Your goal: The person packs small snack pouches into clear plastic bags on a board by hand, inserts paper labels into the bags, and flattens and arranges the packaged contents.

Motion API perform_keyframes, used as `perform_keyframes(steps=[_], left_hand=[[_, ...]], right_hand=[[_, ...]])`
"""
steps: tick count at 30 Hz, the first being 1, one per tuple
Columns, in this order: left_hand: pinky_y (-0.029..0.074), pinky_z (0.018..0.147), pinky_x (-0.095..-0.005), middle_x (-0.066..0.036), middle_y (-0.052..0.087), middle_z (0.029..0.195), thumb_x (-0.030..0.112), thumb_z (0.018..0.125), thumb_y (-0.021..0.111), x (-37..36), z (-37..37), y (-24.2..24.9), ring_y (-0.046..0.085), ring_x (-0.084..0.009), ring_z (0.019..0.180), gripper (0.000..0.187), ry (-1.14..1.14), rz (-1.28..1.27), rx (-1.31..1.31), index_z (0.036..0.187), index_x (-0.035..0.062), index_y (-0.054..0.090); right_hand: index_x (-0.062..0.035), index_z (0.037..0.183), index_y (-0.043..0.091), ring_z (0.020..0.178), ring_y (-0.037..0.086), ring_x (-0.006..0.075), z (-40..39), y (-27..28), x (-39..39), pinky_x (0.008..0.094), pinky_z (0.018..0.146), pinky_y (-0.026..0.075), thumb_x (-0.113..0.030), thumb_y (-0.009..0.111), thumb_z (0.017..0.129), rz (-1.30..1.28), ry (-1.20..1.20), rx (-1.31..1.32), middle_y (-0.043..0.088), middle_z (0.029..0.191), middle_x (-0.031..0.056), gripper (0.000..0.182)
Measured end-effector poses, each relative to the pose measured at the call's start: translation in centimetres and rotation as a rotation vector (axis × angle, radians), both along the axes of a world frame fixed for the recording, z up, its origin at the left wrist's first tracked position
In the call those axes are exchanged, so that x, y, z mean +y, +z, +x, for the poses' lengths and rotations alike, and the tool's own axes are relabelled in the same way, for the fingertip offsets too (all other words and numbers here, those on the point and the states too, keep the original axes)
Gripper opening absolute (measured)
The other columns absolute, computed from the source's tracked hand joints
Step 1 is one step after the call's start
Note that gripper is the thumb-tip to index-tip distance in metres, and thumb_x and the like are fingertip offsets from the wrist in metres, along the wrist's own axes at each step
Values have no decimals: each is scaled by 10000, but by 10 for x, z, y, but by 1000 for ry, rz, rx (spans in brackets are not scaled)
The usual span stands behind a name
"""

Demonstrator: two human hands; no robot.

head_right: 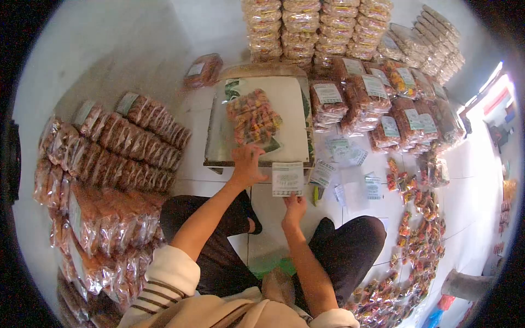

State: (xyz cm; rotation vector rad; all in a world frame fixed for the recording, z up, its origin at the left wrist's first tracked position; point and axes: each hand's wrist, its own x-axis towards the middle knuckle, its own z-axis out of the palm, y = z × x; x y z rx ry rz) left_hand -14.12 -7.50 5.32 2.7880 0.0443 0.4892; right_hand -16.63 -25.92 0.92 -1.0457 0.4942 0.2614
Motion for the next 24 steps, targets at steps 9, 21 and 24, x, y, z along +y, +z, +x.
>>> perform_keyframes(steps=[9,21,24], left_hand=[[315,785,-413,-70,429,910,123,699,637,-7,-3,5,423,-252,923,238,7,-28,-206,866,103,469],[345,695,-393,-92,480,785,151,753,602,-4,-25,28,455,-288,780,159,-251,-120,-185,824,60,492],[344,745,-393,-104,491,827,207,811,555,4,-20,36,457,-286,828,181,-253,-172,-221,882,47,513]], right_hand=[[46,951,487,838,567,194,1,-7,5,322,776,482,-78,502,852,105,48,15,560,919,103,159],[5,954,508,855,561,159,54,6,56,288,783,467,-76,488,857,292,277,-228,567,937,82,128],[13,965,522,820,556,149,62,0,66,279,730,469,-101,504,855,246,281,-271,571,919,77,159]])
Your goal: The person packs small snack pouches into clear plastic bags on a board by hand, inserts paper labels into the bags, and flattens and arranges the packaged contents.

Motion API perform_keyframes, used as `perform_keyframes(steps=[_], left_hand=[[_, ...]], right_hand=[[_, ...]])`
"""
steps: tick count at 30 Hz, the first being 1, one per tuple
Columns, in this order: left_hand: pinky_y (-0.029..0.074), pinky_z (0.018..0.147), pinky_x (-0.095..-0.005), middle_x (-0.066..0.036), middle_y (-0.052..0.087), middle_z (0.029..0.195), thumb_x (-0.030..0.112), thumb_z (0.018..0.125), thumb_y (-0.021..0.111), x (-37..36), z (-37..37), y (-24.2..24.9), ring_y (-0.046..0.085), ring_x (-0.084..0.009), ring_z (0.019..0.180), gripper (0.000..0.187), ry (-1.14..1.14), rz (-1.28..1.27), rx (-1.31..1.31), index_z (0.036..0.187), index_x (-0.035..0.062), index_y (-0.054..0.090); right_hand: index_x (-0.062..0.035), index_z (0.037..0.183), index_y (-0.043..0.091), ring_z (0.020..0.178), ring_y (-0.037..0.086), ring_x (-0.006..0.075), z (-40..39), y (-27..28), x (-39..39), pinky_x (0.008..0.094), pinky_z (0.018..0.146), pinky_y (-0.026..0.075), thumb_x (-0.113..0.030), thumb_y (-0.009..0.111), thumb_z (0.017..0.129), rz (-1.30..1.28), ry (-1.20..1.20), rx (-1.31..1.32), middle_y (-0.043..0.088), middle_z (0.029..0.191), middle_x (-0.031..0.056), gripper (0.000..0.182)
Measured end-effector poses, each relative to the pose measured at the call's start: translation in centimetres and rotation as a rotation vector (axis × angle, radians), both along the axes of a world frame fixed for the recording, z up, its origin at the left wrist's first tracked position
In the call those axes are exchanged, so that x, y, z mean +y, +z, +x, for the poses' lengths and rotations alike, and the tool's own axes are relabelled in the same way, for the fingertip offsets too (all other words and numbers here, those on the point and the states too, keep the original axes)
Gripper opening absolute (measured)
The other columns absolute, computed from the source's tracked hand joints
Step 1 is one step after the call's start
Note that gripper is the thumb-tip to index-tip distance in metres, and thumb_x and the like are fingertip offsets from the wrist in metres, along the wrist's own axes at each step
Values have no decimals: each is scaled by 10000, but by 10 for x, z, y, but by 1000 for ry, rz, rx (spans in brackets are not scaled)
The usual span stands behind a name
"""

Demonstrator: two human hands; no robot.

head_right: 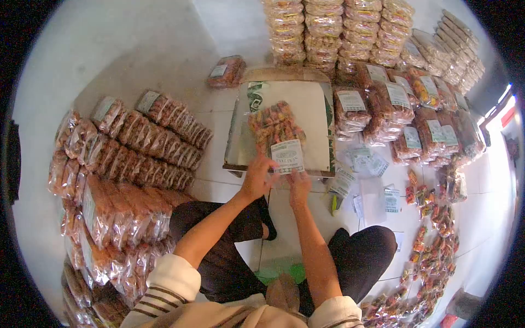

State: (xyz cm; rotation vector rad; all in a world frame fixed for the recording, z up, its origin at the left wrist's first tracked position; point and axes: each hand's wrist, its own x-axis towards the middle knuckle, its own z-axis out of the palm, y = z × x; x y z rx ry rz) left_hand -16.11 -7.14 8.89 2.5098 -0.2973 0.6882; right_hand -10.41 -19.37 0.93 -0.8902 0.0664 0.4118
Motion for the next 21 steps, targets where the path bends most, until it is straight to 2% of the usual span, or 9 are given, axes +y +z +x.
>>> perform_keyframes(steps=[2,6,8,10,11,13,14,16,21], left_hand=[[334,772,-418,-114,511,911,187,819,554,22,25,-12,464,-274,895,186,478,-335,56,963,71,528],[295,854,-462,-122,469,1048,205,840,537,63,64,-45,405,-299,1009,216,576,-151,-35,1044,132,533],[269,899,-481,-126,384,1161,209,839,540,70,76,-52,337,-317,1082,260,520,14,5,1099,215,525],[259,913,-491,-120,361,1186,213,835,545,72,79,-54,319,-322,1103,255,476,15,72,1089,234,530],[249,927,-500,-113,337,1210,218,831,550,73,78,-54,301,-326,1125,251,429,22,136,1079,253,535],[243,935,-500,-109,331,1218,222,827,556,84,83,-52,282,-329,1147,253,488,-33,221,1076,262,536],[237,943,-500,-105,325,1226,226,823,562,92,88,-52,262,-331,1169,256,540,-80,300,1073,270,538],[234,942,-510,-101,333,1222,227,826,555,109,98,-55,264,-340,1169,249,525,-65,192,1070,274,538],[223,942,-539,-99,346,1238,242,850,515,116,113,-62,270,-367,1174,254,426,54,-17,1100,285,528]], right_hand=[[23,977,532,789,554,147,8,-7,4,283,691,469,-116,513,853,-31,-37,34,575,909,80,187],[26,985,529,774,555,151,27,-15,8,277,668,474,-128,525,848,-144,38,25,571,903,78,206],[31,990,525,758,555,150,37,-9,15,274,654,475,-137,530,847,-147,65,41,566,905,79,220],[43,1061,467,850,537,179,42,-3,18,339,820,463,-184,532,854,-391,92,25,546,943,93,313],[43,1061,467,850,537,179,35,6,17,339,820,463,-184,532,854,-402,99,27,546,943,93,313],[34,1165,409,934,501,251,11,19,12,420,888,398,-143,568,821,-843,-143,-437,505,1026,136,418],[34,1165,409,934,501,251,4,9,6,420,888,398,-143,568,821,-849,-136,-444,505,1026,136,418],[1,1254,345,1036,437,329,-7,-2,-5,474,930,322,-42,585,767,-1313,-255,-1149,438,1152,164,545],[-3,1269,337,1128,385,364,14,5,-18,478,957,293,29,572,727,-1294,36,-1427,381,1259,149,592]])
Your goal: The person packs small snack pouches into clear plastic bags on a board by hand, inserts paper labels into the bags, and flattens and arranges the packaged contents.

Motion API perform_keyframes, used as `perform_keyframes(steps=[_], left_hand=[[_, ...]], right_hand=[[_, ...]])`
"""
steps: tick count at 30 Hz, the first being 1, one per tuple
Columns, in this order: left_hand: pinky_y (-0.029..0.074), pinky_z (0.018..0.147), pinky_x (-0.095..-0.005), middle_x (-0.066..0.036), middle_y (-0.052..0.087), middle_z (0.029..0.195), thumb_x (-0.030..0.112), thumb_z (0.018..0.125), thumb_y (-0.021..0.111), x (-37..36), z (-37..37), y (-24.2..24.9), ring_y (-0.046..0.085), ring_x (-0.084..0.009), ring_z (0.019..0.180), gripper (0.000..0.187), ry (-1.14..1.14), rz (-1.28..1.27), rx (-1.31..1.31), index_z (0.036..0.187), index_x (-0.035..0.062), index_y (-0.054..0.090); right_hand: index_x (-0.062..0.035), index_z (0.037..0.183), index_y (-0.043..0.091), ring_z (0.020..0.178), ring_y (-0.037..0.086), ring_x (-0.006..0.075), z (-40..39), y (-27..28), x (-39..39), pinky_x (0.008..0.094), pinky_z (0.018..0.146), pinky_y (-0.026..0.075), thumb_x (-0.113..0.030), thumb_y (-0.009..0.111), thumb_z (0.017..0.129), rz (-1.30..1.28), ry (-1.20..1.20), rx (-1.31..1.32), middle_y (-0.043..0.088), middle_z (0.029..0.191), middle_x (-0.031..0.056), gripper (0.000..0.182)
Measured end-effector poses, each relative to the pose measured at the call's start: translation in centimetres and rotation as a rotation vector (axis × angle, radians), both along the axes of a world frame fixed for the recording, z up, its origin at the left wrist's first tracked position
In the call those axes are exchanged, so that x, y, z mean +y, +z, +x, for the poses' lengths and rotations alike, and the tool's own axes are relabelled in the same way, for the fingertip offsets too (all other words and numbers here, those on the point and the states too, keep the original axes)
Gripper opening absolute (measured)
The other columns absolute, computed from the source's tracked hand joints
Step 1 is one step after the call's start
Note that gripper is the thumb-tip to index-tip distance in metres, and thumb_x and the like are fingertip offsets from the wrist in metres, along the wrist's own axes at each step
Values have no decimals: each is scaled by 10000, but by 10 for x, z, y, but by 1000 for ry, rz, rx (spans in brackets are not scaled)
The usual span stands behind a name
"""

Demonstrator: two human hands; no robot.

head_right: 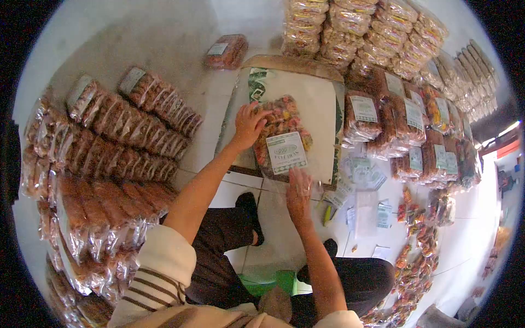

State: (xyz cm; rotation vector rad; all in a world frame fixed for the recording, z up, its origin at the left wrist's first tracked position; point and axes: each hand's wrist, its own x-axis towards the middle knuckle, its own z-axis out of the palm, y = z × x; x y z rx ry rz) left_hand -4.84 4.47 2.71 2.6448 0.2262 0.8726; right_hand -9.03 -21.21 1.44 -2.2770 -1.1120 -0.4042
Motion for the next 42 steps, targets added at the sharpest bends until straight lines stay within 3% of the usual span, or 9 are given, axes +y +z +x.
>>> perform_keyframes(steps=[4,10,13,16,23,25,31,42], left_hand=[[155,999,-524,-110,309,1325,267,890,436,-16,5,0,213,-379,1240,337,44,4,146,1225,295,453],[148,1005,-540,-105,272,1359,308,922,348,-13,6,-5,179,-370,1265,356,-24,20,124,1273,290,402],[151,1008,-524,-90,271,1363,316,916,359,-11,4,-7,189,-347,1263,361,-26,18,117,1271,277,407],[159,1012,-498,-71,271,1365,319,907,384,-8,5,-8,206,-325,1254,363,-31,30,95,1264,264,419],[178,1011,-466,-62,301,1346,283,896,421,-6,4,-8,231,-311,1230,388,-63,51,71,1280,237,388],[177,1019,-458,-70,304,1345,270,894,419,-5,4,-5,230,-315,1230,400,-78,39,78,1287,213,377],[190,1005,-453,-62,325,1335,281,873,455,-5,2,-2,256,-303,1217,426,-105,-18,47,1282,192,372],[195,1006,-443,-77,358,1304,330,827,521,0,0,4,279,-306,1197,473,-152,50,36,1249,155,396]], right_hand=[[9,1270,333,1208,349,312,28,8,6,453,994,277,-12,518,773,-192,184,-110,351,1306,135,530],[28,1238,385,1229,343,255,49,4,22,396,1021,271,16,449,784,-447,141,-415,361,1307,122,459],[26,1232,399,1235,336,250,55,8,22,401,1026,265,2,438,787,-315,209,-220,371,1299,123,447],[19,1241,392,1240,327,250,53,4,14,402,1025,266,-4,432,782,-229,215,-186,363,1304,131,461],[-34,1276,366,1250,311,245,66,-5,25,399,1023,275,-56,457,785,-293,183,-231,305,1354,107,500],[-41,1302,320,1267,278,238,67,5,34,392,1041,239,-65,457,767,-416,167,-160,292,1367,91,553],[-57,1320,286,1282,246,232,76,22,53,388,1070,148,-55,465,726,-361,218,-141,305,1363,83,620],[-83,1314,309,1285,246,204,78,39,64,388,1059,167,-123,521,757,-380,184,-63,298,1373,69,597]])
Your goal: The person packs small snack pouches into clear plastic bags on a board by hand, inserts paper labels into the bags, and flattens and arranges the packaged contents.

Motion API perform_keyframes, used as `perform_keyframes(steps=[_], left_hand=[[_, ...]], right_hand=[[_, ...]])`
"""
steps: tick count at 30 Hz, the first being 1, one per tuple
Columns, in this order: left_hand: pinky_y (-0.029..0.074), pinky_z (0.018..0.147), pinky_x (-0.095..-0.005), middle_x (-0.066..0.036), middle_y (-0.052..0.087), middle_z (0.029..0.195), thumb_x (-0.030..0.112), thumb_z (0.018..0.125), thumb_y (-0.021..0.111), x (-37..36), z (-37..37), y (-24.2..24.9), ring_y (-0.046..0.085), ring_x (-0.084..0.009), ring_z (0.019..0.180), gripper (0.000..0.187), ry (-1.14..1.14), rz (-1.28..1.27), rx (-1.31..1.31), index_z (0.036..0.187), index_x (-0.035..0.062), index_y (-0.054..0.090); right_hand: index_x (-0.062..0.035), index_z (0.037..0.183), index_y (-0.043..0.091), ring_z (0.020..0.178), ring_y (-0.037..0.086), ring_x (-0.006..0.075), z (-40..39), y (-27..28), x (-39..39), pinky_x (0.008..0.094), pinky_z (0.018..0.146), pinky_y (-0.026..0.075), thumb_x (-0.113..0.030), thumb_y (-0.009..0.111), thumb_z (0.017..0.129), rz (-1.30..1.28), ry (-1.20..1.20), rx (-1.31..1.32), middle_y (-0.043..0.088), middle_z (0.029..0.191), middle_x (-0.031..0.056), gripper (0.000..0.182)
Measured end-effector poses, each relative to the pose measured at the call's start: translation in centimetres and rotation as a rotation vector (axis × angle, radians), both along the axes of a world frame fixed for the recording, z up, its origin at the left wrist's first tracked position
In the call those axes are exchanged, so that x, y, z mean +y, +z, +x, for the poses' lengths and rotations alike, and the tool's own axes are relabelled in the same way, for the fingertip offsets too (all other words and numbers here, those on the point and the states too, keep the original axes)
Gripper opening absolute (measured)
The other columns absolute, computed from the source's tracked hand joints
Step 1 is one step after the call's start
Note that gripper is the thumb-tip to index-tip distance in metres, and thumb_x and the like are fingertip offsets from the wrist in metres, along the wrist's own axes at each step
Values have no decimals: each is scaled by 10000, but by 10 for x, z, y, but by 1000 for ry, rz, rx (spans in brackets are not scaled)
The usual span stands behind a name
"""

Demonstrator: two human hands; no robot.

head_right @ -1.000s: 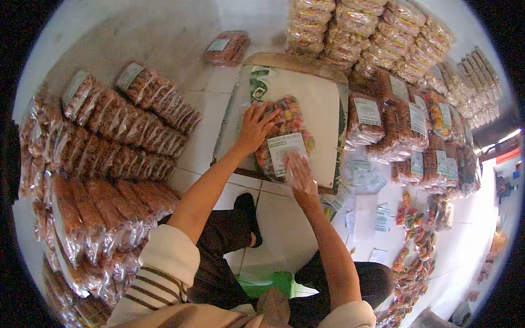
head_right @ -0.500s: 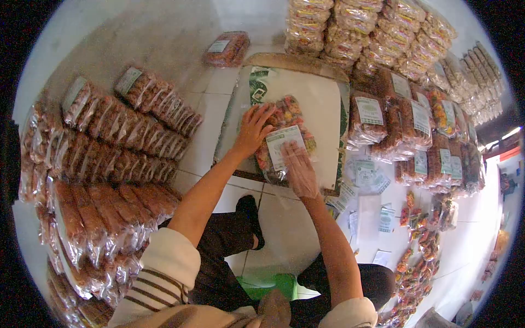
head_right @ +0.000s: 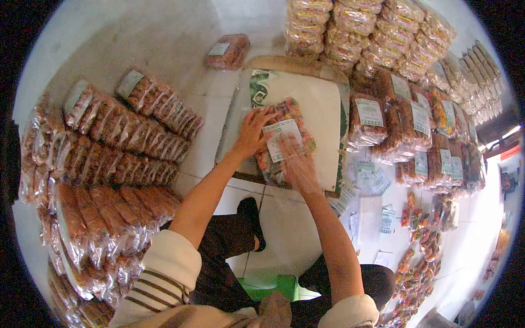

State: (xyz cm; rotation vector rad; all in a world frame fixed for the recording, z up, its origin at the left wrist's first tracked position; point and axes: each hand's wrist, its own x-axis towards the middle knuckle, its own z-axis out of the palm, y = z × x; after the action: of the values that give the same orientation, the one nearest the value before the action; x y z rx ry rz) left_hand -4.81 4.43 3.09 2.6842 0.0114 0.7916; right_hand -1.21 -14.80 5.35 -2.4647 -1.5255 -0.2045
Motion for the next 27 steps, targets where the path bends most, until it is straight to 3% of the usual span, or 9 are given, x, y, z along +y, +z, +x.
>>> perform_keyframes(steps=[5,12,17,18,20,22,24,25,27], left_hand=[[213,997,-449,-86,350,1304,370,798,554,1,3,-7,268,-323,1200,486,21,-165,6,1209,149,421],[211,996,-469,-83,339,1309,378,791,562,3,3,-8,236,-334,1228,512,-26,-41,-10,1231,188,382],[137,1003,-570,-88,343,1302,391,764,585,2,8,1,249,-352,1223,479,39,7,185,1170,181,443],[137,1003,-570,-88,343,1302,391,764,585,-1,12,8,249,-352,1223,479,24,11,170,1170,181,443],[106,999,-604,-116,364,1270,352,760,591,-14,15,33,253,-360,1222,440,162,199,413,1139,170,465],[128,984,-608,-121,400,1232,318,757,594,-34,25,45,314,-357,1186,409,174,255,376,1117,166,473],[150,969,-612,-125,436,1195,284,755,597,-63,33,65,376,-354,1150,378,181,308,335,1094,162,481],[217,924,-596,-113,502,1100,259,754,593,-87,34,85,459,-323,1060,333,46,176,417,1057,161,495],[283,879,-581,-101,568,1006,234,754,589,-141,36,113,542,-292,970,288,-134,56,478,1020,160,508]], right_hand=[[-70,1311,310,1290,232,213,-4,-19,-13,409,1058,160,-176,541,771,105,8,1,298,1369,96,596],[-20,1295,310,1277,247,252,-18,-21,-28,430,1043,195,-215,542,788,62,-60,-56,300,1357,109,591],[-2,1285,314,1273,254,247,-26,-10,-40,438,1041,195,-217,510,808,56,-81,-11,307,1351,121,559],[-13,1257,359,1258,276,252,-32,-10,-54,430,1037,209,-220,499,812,-19,2,-146,321,1342,117,510],[-25,1229,405,1243,299,256,-39,-14,-86,421,1032,224,-223,489,817,-99,62,-298,336,1333,112,465],[-54,1107,522,1182,377,248,-33,-12,-129,403,1010,268,-192,460,823,-294,440,-51,400,1285,97,322],[-60,1054,551,1129,420,240,-25,13,-171,398,978,308,-173,453,820,-335,396,-126,458,1214,91,278],[-67,1002,579,1076,462,232,-23,29,-192,393,945,349,-154,446,816,-373,379,-182,517,1143,86,245],[-49,953,593,937,534,238,-17,67,-232,380,856,409,-123,453,793,-418,-14,72,603,914,90,225]])
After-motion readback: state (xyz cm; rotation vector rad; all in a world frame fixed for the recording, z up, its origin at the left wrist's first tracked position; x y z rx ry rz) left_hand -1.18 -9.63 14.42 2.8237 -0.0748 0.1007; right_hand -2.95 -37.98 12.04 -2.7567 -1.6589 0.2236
